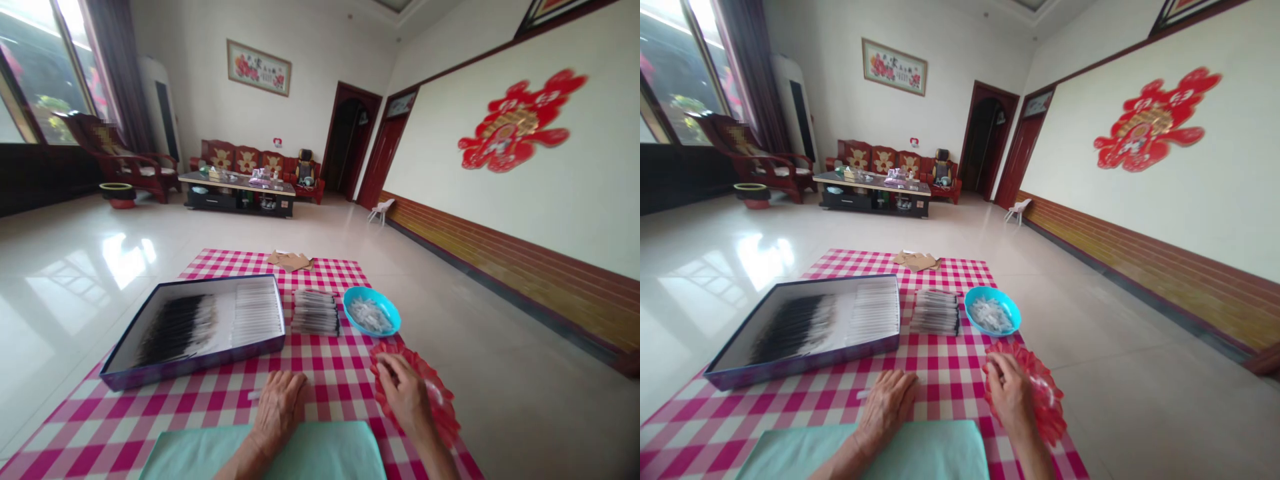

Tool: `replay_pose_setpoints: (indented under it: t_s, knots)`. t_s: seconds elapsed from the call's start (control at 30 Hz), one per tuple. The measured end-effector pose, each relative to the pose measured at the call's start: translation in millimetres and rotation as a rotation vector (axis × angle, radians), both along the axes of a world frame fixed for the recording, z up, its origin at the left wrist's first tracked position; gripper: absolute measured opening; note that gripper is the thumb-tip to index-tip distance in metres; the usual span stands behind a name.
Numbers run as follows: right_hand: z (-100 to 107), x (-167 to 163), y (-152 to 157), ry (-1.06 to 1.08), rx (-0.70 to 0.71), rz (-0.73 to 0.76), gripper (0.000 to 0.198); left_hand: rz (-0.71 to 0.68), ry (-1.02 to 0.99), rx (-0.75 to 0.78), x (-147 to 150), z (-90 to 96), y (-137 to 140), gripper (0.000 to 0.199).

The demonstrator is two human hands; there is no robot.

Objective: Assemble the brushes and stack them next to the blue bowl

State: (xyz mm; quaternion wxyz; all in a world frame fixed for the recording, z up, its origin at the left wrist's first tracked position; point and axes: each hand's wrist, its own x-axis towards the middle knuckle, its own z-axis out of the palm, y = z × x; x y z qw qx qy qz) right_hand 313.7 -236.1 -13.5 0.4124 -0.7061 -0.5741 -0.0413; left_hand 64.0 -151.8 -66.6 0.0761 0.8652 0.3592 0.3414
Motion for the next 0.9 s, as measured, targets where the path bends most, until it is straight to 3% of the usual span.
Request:
replay_pose_setpoints:
  t_s: [0.13, 0.23, 0.4, 0.53, 0.73, 0.9]
  knots:
    - [-6, -69, 15, 0.135, -0.072, 0.266, 0.022, -0.034, -0.011, -0.020, 1, -3.2, 0, 0.020]
    - [-19, -97, 24, 0.223, -0.086, 0.330, 0.020, -0.062, -0.014, -0.040, 0, -5.3, 0, 0.020]
    - [-41, -99, 30, 0.392, -0.088, 0.306, 0.015, -0.124, -0.001, -0.080, -2, -0.4, -2, 0.022]
    - [-45, -101, 28, 0.595, -0.127, 0.302, 0.021, -0.165, 0.041, -0.088, -3, 9.1, -4, 0.024]
    - [-41, -106, 23, 0.837, -0.102, 0.246, 0.028, -0.046, 0.127, -0.097, -7, 13.0, -3, 0.025]
    - [-49, -99, 24, 1.030, -0.040, 0.174, 0.034, -0.042, 0.172, -0.049, -32, 14.6, 6, 0.025]
